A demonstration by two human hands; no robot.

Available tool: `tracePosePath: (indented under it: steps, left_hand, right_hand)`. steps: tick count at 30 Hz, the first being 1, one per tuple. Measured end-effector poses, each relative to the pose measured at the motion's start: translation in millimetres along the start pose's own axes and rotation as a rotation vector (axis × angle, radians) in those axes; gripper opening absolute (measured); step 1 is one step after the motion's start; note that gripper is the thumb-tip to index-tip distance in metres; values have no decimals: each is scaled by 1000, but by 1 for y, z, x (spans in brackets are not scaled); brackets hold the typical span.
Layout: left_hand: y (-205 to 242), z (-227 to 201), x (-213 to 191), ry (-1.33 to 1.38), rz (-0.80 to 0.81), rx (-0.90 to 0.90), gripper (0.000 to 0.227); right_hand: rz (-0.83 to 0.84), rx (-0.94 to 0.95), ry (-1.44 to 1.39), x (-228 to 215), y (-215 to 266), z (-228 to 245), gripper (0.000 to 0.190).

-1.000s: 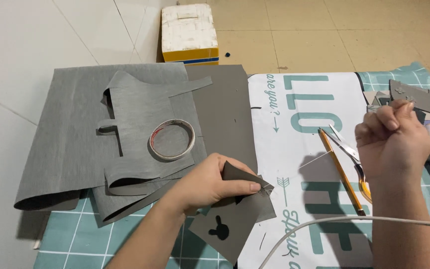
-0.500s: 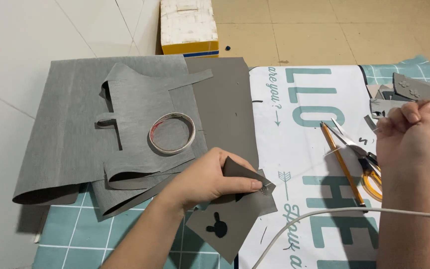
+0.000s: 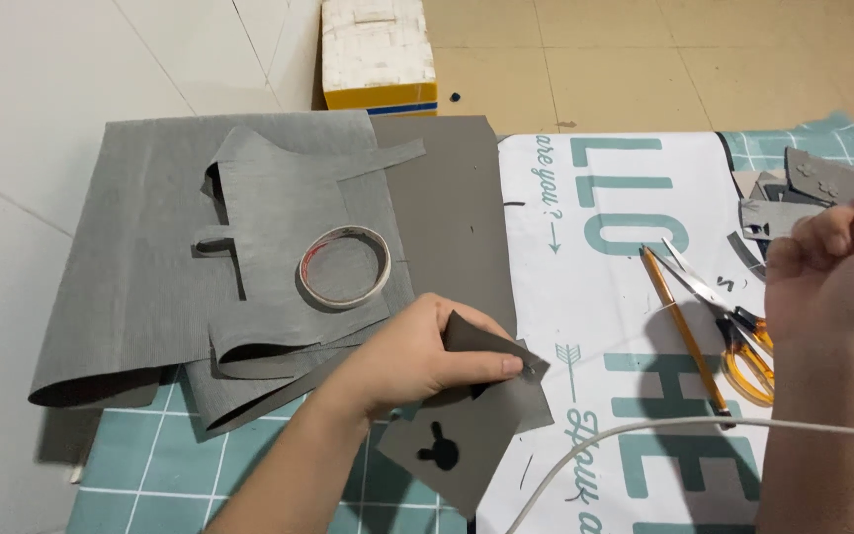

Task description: Hand stitching small pieces of leather together using a needle and thread.

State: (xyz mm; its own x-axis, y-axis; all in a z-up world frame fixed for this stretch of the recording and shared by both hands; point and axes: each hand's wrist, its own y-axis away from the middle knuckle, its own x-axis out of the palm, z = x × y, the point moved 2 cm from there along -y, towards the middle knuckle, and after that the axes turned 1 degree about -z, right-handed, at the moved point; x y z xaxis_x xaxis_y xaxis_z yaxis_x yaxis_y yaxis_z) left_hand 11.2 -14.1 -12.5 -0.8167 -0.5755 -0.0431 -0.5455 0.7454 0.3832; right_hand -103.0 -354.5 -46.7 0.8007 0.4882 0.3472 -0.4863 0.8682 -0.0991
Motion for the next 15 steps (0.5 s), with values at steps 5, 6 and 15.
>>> tracePosePath:
  steps: [5, 6, 15]
  left_hand:
    - [-7, 3, -2, 36, -120, 12, 22]
    - [-7, 6, -2, 108, -123, 48, 20]
    - [-1, -14, -4, 74, -262, -89, 26]
  right_hand:
    - [161, 16, 102, 47, 35, 19, 21]
    - [196, 38, 170, 62, 48, 27, 33]
    - [770, 50, 861, 93, 93, 26, 11]
